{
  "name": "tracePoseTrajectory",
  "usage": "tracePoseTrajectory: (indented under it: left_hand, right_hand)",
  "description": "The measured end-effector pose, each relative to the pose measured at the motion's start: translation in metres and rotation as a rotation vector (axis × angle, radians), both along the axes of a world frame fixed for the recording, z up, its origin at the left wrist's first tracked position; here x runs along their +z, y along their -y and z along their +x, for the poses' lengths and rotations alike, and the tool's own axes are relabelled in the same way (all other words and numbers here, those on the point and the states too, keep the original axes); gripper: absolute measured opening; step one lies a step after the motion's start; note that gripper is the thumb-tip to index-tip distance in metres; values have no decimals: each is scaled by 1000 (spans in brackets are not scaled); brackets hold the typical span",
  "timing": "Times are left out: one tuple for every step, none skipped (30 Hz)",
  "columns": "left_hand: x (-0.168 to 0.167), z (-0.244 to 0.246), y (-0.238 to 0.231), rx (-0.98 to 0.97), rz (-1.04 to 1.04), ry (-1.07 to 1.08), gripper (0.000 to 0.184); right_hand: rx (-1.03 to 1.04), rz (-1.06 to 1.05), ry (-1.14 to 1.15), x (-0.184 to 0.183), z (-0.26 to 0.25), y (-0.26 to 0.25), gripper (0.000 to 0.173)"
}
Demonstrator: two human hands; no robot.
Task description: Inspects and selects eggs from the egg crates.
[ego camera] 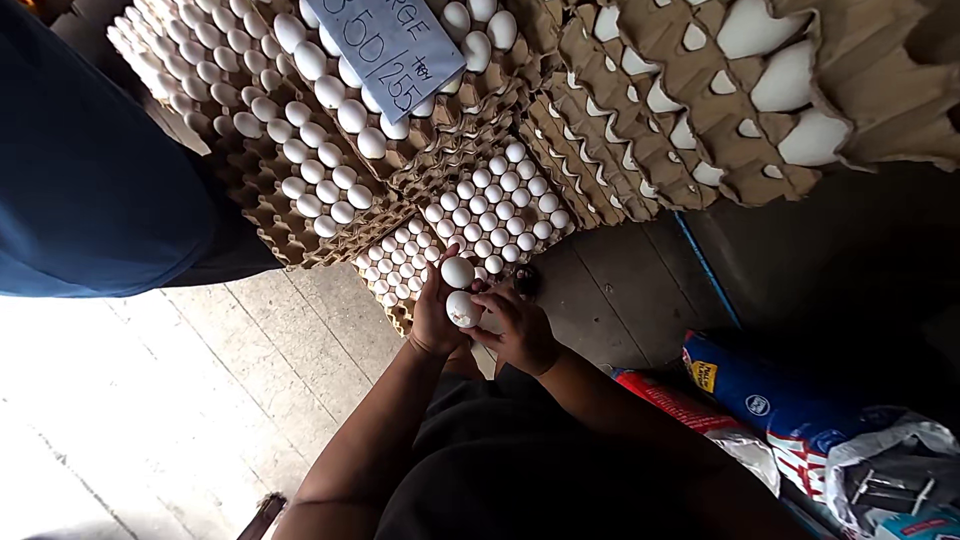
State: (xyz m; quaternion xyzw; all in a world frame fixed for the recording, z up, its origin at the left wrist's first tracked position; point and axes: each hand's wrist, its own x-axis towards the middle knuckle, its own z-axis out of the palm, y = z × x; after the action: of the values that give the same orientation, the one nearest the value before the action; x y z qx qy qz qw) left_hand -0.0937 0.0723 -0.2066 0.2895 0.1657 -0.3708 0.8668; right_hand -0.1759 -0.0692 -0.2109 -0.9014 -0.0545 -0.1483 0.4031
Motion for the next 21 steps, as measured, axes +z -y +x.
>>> tracePoseTrajectory:
  left_hand:
    - [-3,-1,-3,0,-13,-21,60]
    - [-6,-2,-6,1,-18,-44,60]
    - [-9,-4,-9,6,-22,-61,59]
    - [-12,-4,-14,12,-15,-77,59]
    - [-13,-5,-19,12,-11,-84,59]
    - [-14,-4,-24,14,3,-94,59]
    - [-14,-4,-31,17,15,-103,59]
    - [-14,-5,-38,21,18,-108,59]
    - [-15,-5,-45,28,10,-109,60]
    - [-14,-7,-53,36,1,-105,60]
    - [-14,-9,-60,43,-4,-103,62]
    - [-13,-12,-67,44,-1,-94,64]
    - [-13,-15,-74,53,11,-91,65]
    - [-13,-20,-80,63,24,-91,65]
    - [-14,-26,-86,76,29,-91,65]
    - [-15,-32,-92,89,29,-92,66]
    - [-15,-38,-96,111,31,-107,66]
    - [-15,-43,-99,141,35,-127,66]
    - [-16,-48,-102,166,38,-138,66]
    - [-17,-53,-104,186,34,-147,66]
    - [-19,-58,-105,204,27,-151,66]
  right_hand:
    - [31,12,-26,0,-1,1,52]
    - [60,31,-47,1,-1,4,60]
    - [77,52,-59,0,-1,10,66]
    - [82,69,-79,-3,1,18,69]
    - [71,68,-120,-6,5,28,66]
    - [39,48,-180,-12,12,40,59]
    - [-10,15,-272,-20,21,53,50]
    - [-69,-23,-395,-29,34,68,43]
    - [-128,-58,-526,-40,48,83,39]
    - [-184,-91,-637,-53,64,99,37]
    - [-228,-129,-730,-68,80,114,36]
    - [-265,-165,-805,-81,96,126,37]
    - [-294,-207,-865,-94,113,136,39]
    - [-316,-254,-910,-105,130,142,42]
    - [-332,-294,-945,-112,147,145,45]
    - [-340,-328,-961,-118,162,145,48]
    - [-343,-372,-964,-124,178,145,51]
    - [-341,-421,-961,-130,191,145,54]
    - [-339,-462,-961,-135,203,144,56]
    - [-334,-506,-972,-139,213,142,56]
    - [-335,-542,-988,-142,220,141,56]
